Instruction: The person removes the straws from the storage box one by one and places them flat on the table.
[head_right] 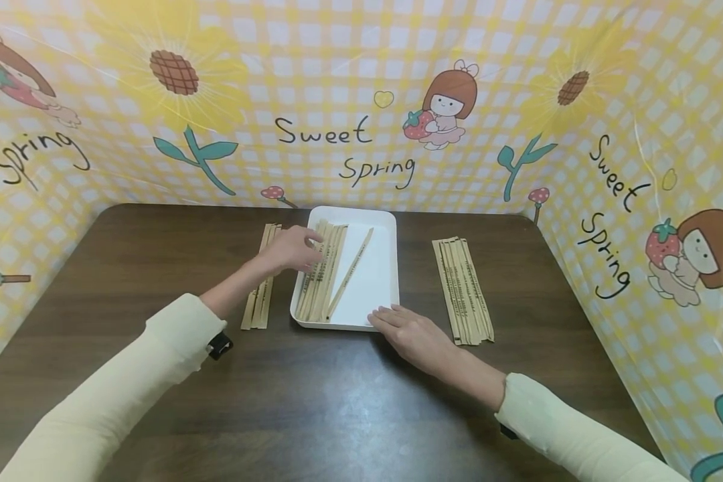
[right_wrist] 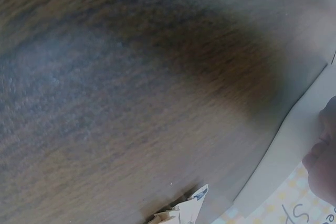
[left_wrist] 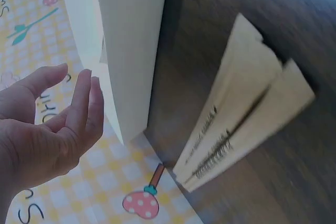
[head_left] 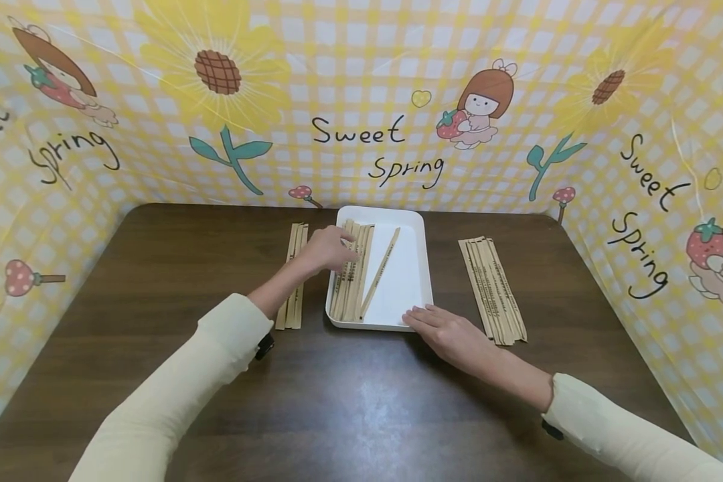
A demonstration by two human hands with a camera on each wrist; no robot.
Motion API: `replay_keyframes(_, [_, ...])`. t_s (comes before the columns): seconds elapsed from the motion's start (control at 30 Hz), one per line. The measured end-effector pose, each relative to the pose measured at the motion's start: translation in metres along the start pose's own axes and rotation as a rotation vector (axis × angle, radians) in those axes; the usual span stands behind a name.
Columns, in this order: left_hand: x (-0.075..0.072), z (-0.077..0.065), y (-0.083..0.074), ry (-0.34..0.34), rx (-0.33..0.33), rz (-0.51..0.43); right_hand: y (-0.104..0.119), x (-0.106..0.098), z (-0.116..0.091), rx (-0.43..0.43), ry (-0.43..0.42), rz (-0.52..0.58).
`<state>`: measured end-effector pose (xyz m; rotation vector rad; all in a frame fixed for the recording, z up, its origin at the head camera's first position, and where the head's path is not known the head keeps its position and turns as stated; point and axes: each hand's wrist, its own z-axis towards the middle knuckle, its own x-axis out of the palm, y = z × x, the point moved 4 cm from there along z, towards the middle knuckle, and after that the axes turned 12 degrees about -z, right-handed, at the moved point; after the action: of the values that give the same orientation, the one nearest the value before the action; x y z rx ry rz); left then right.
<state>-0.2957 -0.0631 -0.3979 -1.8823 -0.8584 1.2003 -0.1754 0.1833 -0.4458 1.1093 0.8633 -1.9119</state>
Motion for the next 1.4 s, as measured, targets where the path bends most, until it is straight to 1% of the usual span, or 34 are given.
replay_keyframes(0.23, [0.022, 0.009, -0.003, 0.02, 0.024, 0.037, -0.001, 0.0, 0.0, 0.006, -0.001, -0.012])
replay_keyframes(0.33, [0.031, 0.012, -0.004, 0.024, 0.048, 0.071, -0.001, 0.0, 0.0, 0.011, 0.005, -0.014])
replay_keyframes(0.4, [0.037, 0.013, -0.005, 0.024, 0.075, 0.109, -0.001, 0.0, 0.001, 0.012, 0.005, -0.017])
replay_keyframes(0.53, [0.047, 0.016, -0.006, 0.01, 0.119, 0.17, 0.0, 0.0, 0.002, 0.006, -0.011, -0.023])
replay_keyframes(0.63, [0.054, 0.016, -0.006, 0.007, 0.127, 0.192, 0.0, -0.001, 0.001, 0.006, -0.014, -0.025])
replay_keyframes(0.73, [0.061, 0.018, -0.006, -0.007, 0.148, 0.245, -0.001, -0.001, 0.001, 0.006, 0.0, -0.021])
replay_keyframes(0.83, [0.068, 0.019, -0.006, -0.036, 0.168, 0.319, -0.001, 0.0, 0.001, 0.005, 0.012, -0.013])
replay_keyframes(0.9, [0.071, 0.02, -0.006, -0.051, 0.167, 0.348, -0.001, 0.0, 0.0, 0.005, 0.017, -0.003])
replay_keyframes(0.97, [0.074, 0.02, -0.006, -0.056, 0.159, 0.355, -0.001, 0.0, 0.0, 0.005, 0.014, 0.0])
replay_keyframes(1.17, [0.078, 0.019, -0.007, -0.053, 0.14, 0.311, -0.001, 0.0, 0.0, -0.004, -0.012, -0.012])
replay_keyframes(1.27, [0.078, 0.019, -0.006, -0.051, 0.132, 0.287, -0.002, 0.0, -0.001, -0.002, -0.011, -0.009])
replay_keyframes(1.4, [0.076, 0.021, -0.006, -0.052, 0.148, 0.27, -0.001, 0.0, -0.001, 0.001, -0.015, -0.015])
